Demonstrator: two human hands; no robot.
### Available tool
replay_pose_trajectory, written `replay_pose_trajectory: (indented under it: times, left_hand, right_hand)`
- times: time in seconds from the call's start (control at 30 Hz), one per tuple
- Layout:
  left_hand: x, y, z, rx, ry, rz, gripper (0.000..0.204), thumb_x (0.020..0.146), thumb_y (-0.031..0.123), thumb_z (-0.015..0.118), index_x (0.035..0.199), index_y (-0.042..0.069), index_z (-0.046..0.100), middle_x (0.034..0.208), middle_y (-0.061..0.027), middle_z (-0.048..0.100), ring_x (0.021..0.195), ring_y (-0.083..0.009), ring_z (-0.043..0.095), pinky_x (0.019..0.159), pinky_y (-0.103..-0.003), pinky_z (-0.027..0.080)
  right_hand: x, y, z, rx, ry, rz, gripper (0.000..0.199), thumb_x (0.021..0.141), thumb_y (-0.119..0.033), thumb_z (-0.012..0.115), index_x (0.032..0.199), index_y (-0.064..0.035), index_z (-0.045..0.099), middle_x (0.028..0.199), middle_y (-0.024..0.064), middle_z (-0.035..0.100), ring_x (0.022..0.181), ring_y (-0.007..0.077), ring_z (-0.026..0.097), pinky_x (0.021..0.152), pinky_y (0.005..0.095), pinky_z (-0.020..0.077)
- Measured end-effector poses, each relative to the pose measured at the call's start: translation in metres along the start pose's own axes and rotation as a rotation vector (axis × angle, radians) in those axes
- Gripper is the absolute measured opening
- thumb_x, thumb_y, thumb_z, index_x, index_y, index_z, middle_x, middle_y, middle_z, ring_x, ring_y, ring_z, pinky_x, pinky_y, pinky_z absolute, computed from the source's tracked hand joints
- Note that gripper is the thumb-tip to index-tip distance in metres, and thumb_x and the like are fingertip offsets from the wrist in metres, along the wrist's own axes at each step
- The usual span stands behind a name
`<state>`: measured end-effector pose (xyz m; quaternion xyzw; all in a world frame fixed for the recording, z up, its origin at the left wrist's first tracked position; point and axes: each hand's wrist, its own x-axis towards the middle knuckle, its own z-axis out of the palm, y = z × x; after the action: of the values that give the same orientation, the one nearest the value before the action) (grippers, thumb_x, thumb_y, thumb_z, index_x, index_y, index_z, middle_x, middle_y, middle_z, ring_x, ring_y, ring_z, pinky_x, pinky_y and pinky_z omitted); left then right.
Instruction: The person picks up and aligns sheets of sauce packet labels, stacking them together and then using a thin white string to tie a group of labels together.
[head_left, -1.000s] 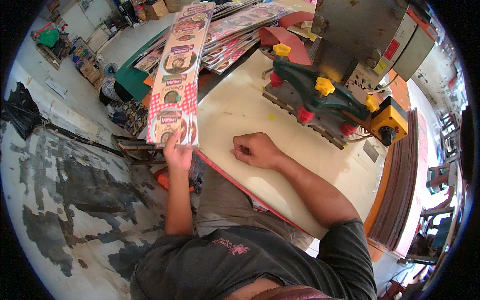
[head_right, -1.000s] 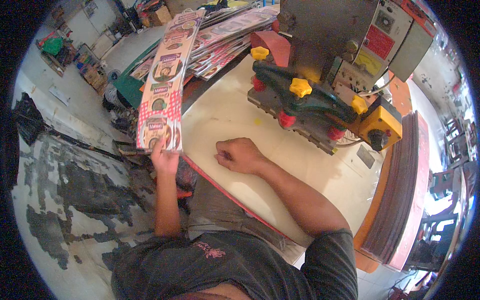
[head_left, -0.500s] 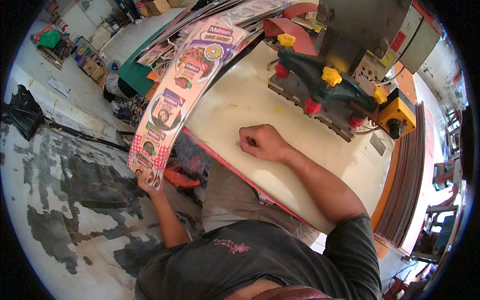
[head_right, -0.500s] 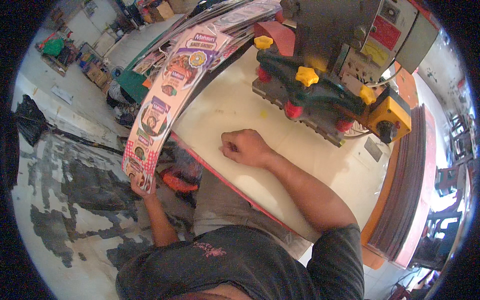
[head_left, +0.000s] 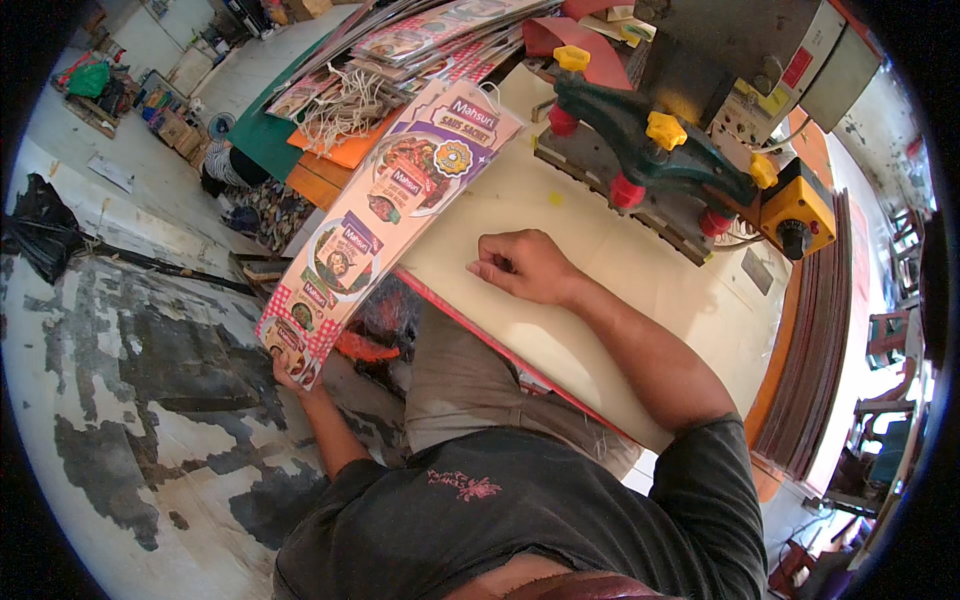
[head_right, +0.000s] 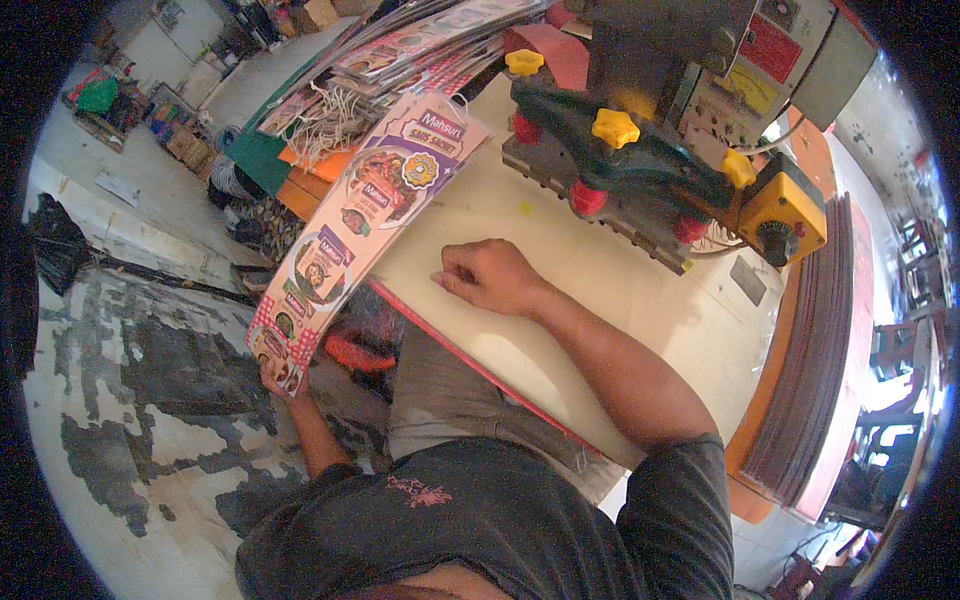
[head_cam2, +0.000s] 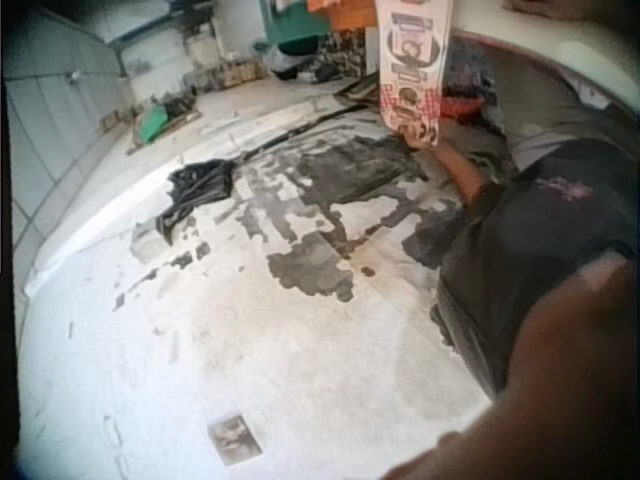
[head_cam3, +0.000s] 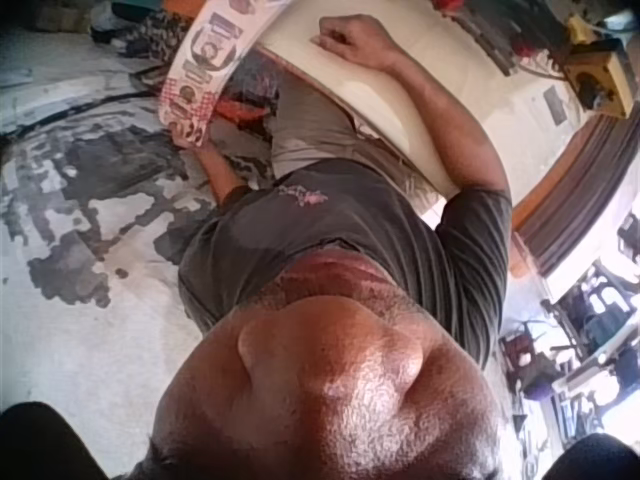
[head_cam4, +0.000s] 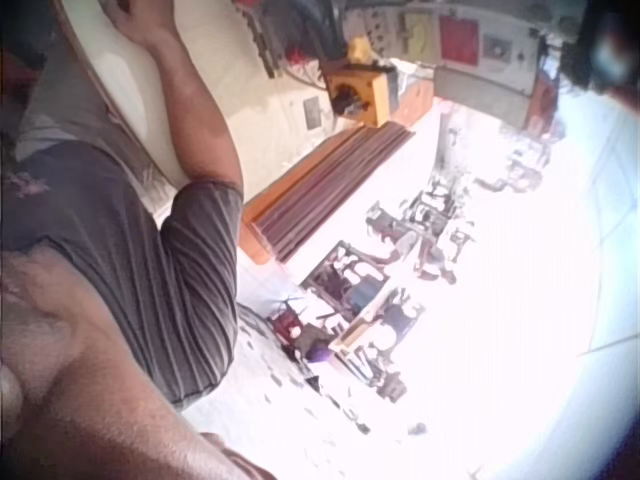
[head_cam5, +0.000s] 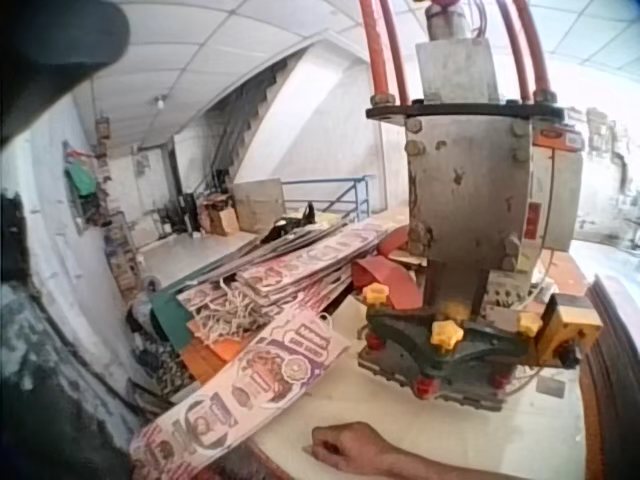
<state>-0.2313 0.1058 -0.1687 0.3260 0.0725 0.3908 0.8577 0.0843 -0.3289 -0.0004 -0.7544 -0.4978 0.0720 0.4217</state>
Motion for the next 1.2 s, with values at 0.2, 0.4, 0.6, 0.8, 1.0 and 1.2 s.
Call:
replay_pose_trajectory:
  times: [0.2, 0.4, 0.6, 0.8, 1.0, 1.2]
  left_hand:
    - [-0.007, 0.007, 0.004, -0.029, 0.098, -0.004, 0.071, 0.08, 0.022, 0.067, 0.146, 0.003, 0.051, 0.142, -0.0174, 0.058, 0.131, -0.038, 0.056, 0.108, -0.058, 0.048]
    - [0.0, 0.037, -0.058, 0.098, 0.093, 0.008, 0.062, 0.085, 0.032, 0.066, 0.14, 0.005, 0.055, 0.138, -0.0139, 0.059, 0.124, -0.0359, 0.059, 0.107, -0.056, 0.049]
    - [-0.011, 0.065, -0.059, 0.048, 0.012, 0.016, 0.06, 0.094, 0.033, 0.06, 0.148, 0.006, 0.051, 0.149, -0.0195, 0.055, 0.136, -0.0397, 0.054, 0.112, -0.06, 0.045]
    - [-0.014, 0.06, -0.026, -0.08, -0.056, 0.04, 0.074, 0.104, 0.061, 0.048, 0.158, 0.011, 0.042, 0.16, -0.0155, 0.046, 0.146, -0.0398, 0.044, 0.117, -0.065, 0.038]
    - [0.008, 0.06, -0.041, -0.393, -0.384, -0.041, 0.089, 0.096, 0.075, 0.052, 0.159, 0.011, 0.044, 0.163, -0.0137, 0.045, 0.146, -0.0358, 0.046, 0.121, -0.057, 0.036]
    - [0.012, 0.012, 0.055, -0.367, -0.116, 0.193, 0.09, 0.094, 0.073, 0.057, 0.151, 0.004, 0.051, 0.153, -0.0153, 0.057, 0.142, -0.0332, 0.05, 0.125, -0.053, 0.032]
  right_hand:
    - [0.0, 0.0, 0.002, 0.001, 0.002, -0.01, 0.028, 0.098, -0.03, 0.069, 0.087, -0.006, 0.063, 0.077, 0.0155, 0.067, 0.072, 0.0358, 0.067, 0.067, 0.0459, 0.0513]
    - [0.001, 0.001, 0.0, -0.019, -0.018, -0.008, 0.028, 0.098, -0.033, 0.068, 0.088, -0.007, 0.062, 0.078, 0.0161, 0.067, 0.073, 0.0372, 0.067, 0.068, 0.0476, 0.0512]
    - [0.0, -0.001, 0.0, 0.051, 0.006, 0.017, 0.026, 0.099, -0.033, 0.067, 0.091, -0.0076, 0.063, 0.076, 0.0162, 0.065, 0.071, 0.0374, 0.066, 0.069, 0.0481, 0.0519]
    - [-0.003, -0.009, -0.006, -0.002, 0.216, -0.043, 0.024, 0.098, -0.027, 0.068, 0.106, -0.0045, 0.065, 0.105, 0.0157, 0.068, 0.097, 0.0345, 0.066, 0.083, 0.0463, 0.0539]
    - [0.003, -0.008, 0.007, -0.322, 0.341, -0.065, 0.049, 0.096, -0.034, 0.07, 0.135, -0.0057, 0.061, 0.141, 0.0214, 0.056, 0.131, 0.0408, 0.051, 0.113, 0.0505, 0.0422]
    - [-0.002, -0.005, 0.008, -0.378, 0.189, 0.013, 0.053, 0.095, -0.037, 0.072, 0.136, -0.0059, 0.062, 0.139, 0.024, 0.057, 0.131, 0.0413, 0.05, 0.114, 0.0503, 0.0414]
